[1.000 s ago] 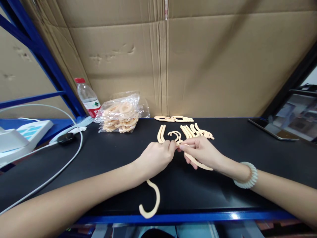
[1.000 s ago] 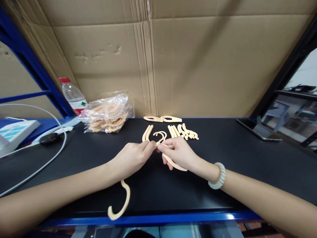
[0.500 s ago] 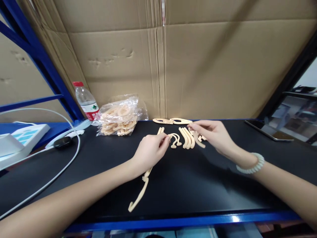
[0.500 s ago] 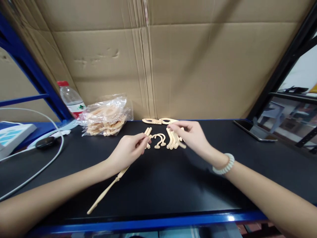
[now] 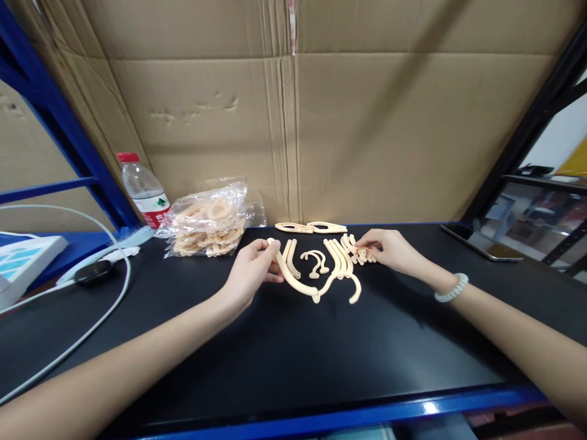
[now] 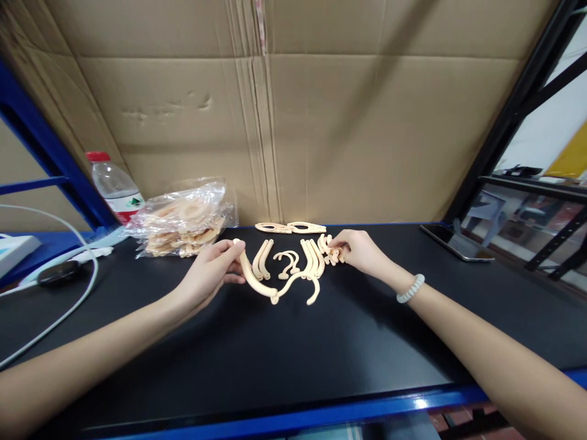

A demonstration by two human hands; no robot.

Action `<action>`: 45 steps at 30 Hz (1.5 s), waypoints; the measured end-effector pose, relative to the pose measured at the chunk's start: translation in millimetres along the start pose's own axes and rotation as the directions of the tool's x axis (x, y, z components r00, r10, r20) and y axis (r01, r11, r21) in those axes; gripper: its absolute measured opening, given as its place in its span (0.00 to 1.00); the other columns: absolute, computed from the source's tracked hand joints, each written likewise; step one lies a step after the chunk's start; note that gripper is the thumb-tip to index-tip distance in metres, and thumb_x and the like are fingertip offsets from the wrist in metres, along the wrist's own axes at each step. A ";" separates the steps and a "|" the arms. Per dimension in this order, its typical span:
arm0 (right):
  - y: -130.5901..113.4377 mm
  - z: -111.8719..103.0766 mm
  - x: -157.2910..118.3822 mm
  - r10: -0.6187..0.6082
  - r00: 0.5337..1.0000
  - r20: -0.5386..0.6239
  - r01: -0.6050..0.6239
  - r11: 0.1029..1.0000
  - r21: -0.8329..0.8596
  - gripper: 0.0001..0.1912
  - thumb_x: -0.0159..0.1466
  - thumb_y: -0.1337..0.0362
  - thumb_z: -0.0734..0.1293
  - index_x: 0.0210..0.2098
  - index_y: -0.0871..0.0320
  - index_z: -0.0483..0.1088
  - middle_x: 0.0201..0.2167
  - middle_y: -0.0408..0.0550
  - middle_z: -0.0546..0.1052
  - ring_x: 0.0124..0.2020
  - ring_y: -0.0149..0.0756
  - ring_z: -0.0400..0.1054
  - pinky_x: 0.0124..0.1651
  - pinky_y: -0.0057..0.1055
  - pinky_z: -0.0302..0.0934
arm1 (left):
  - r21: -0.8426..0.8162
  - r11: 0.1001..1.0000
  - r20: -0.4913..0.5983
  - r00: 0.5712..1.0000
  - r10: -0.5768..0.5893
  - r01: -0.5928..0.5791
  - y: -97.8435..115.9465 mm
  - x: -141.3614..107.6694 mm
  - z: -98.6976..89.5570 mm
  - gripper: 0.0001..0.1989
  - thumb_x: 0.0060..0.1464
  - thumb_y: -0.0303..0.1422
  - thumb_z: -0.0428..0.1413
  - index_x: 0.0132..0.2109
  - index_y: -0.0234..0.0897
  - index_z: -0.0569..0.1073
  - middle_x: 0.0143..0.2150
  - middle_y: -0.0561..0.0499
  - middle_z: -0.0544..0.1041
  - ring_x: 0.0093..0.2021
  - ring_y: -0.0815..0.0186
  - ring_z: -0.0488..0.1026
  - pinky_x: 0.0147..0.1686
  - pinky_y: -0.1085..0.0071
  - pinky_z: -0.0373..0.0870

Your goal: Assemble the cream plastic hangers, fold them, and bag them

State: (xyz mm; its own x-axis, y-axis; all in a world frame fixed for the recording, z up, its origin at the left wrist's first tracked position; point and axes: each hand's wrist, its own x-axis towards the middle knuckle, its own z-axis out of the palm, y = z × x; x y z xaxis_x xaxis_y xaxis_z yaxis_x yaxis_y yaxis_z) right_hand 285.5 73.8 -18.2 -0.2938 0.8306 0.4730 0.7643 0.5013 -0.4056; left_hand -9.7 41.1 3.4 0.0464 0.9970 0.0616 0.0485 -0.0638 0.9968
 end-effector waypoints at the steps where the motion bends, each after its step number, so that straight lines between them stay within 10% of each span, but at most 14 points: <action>1: -0.3 -1.1 -0.4 0.014 1.000 -0.011 -0.014 1.000 -0.027 0.17 0.52 0.74 0.60 0.34 0.58 0.78 0.34 0.48 0.79 0.30 0.35 0.71 0.37 0.32 0.66 | -0.018 1.000 -0.021 1.000 0.010 -0.011 -0.1 -0.5 0.2 0.13 0.53 0.40 0.56 0.31 0.35 0.64 0.21 0.54 0.71 0.21 0.71 0.71 0.19 0.77 0.71; 9: -22.1 -11.7 -5.2 0.098 0.960 -0.261 -0.105 0.994 -0.015 0.08 0.59 0.62 0.67 0.31 0.56 0.77 0.25 0.46 0.77 0.27 0.38 0.70 0.34 0.35 0.63 | -0.086 0.995 -0.043 0.998 0.039 -0.042 -3.3 -4.5 3.0 0.12 0.56 0.39 0.54 0.33 0.34 0.63 0.24 0.55 0.72 0.24 0.71 0.73 0.24 0.75 0.74; 13: -50.4 -5.6 -15.7 -0.115 0.906 -0.407 0.117 0.993 -0.020 0.09 0.63 0.60 0.64 0.33 0.56 0.75 0.27 0.48 0.76 0.30 0.38 0.68 0.36 0.37 0.63 | -0.096 0.995 -0.025 0.999 0.034 -0.036 -5.4 -8.1 6.1 0.12 0.56 0.39 0.55 0.35 0.34 0.64 0.26 0.54 0.72 0.25 0.70 0.74 0.25 0.74 0.75; 18: -77.2 7.4 -27.8 -0.626 0.779 -0.026 0.596 0.753 -0.278 0.14 0.61 0.59 0.67 0.46 0.55 0.72 0.43 0.52 0.76 0.53 0.49 0.63 0.55 0.51 0.54 | -0.112 0.993 0.010 0.999 0.042 -0.040 -6.3 -13.6 9.6 0.14 0.53 0.42 0.57 0.35 0.35 0.65 0.27 0.54 0.73 0.26 0.70 0.74 0.27 0.72 0.75; 24: -80.6 12.4 -31.4 -0.655 0.749 0.100 0.630 0.656 -0.416 0.10 0.66 0.69 0.60 0.34 0.58 0.73 0.30 0.48 0.75 0.37 0.38 0.66 0.52 0.46 0.54 | -0.003 0.986 0.038 0.985 0.169 -0.169 -7.1 -17.4 9.6 0.14 0.56 0.43 0.53 0.38 0.35 0.65 0.31 0.51 0.75 0.32 0.65 0.76 0.35 0.64 0.76; 26: -80.6 13.3 -31.8 -0.659 0.744 0.112 0.636 0.646 -0.423 0.12 0.67 0.70 0.58 0.33 0.60 0.73 0.28 0.47 0.73 0.33 0.36 0.64 0.45 0.40 0.57 | 0.172 0.908 0.009 0.922 0.387 -0.382 -5.9 -17.9 7.2 0.13 0.58 0.39 0.52 0.45 0.36 0.65 0.42 0.46 0.76 0.43 0.61 0.75 0.44 0.59 0.73; 29: -81.2 16.3 -33.5 -0.667 0.737 0.111 0.639 0.634 -0.436 0.12 0.67 0.72 0.58 0.35 0.61 0.73 0.27 0.48 0.72 0.32 0.36 0.63 0.38 0.36 0.55 | 0.545 0.506 0.194 0.687 0.700 -0.669 -1.9 -22.3 3.9 0.12 0.59 0.31 0.51 0.50 0.39 0.66 0.53 0.45 0.73 0.58 0.58 0.66 0.60 0.50 0.55; 33: -82.9 20.2 -36.9 -0.673 0.733 0.098 0.631 0.618 -0.469 0.13 0.68 0.72 0.57 0.35 0.61 0.73 0.28 0.49 0.72 0.31 0.36 0.61 0.35 0.35 0.52 | 0.541 0.025 0.700 0.466 0.541 -0.841 0.9 -35.3 7.3 0.09 0.61 0.28 0.48 0.45 0.40 0.70 0.43 0.49 0.77 0.53 0.60 0.69 0.64 0.48 0.39; 45: -96.9 22.1 -44.2 -0.725 0.673 0.146 0.672 0.517 -0.530 0.16 0.67 0.74 0.56 0.29 0.62 0.72 0.25 0.48 0.69 0.29 0.35 0.59 0.30 0.33 0.52 | 0.505 0.049 0.778 0.479 0.407 -0.861 -8.4 -39.1 13.5 0.07 0.58 0.23 0.46 0.34 0.36 0.65 0.31 0.53 0.74 0.31 0.67 0.69 0.43 0.66 0.60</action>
State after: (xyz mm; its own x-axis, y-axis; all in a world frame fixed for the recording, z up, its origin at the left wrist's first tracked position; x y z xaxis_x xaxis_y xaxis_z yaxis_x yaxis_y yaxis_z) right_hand 211.8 -6.1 -17.0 -0.8359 0.2310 0.4978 0.5017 0.6895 0.5224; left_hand 1.5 2.1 -8.1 0.8178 0.4184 0.3952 0.4667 -0.8839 -0.0300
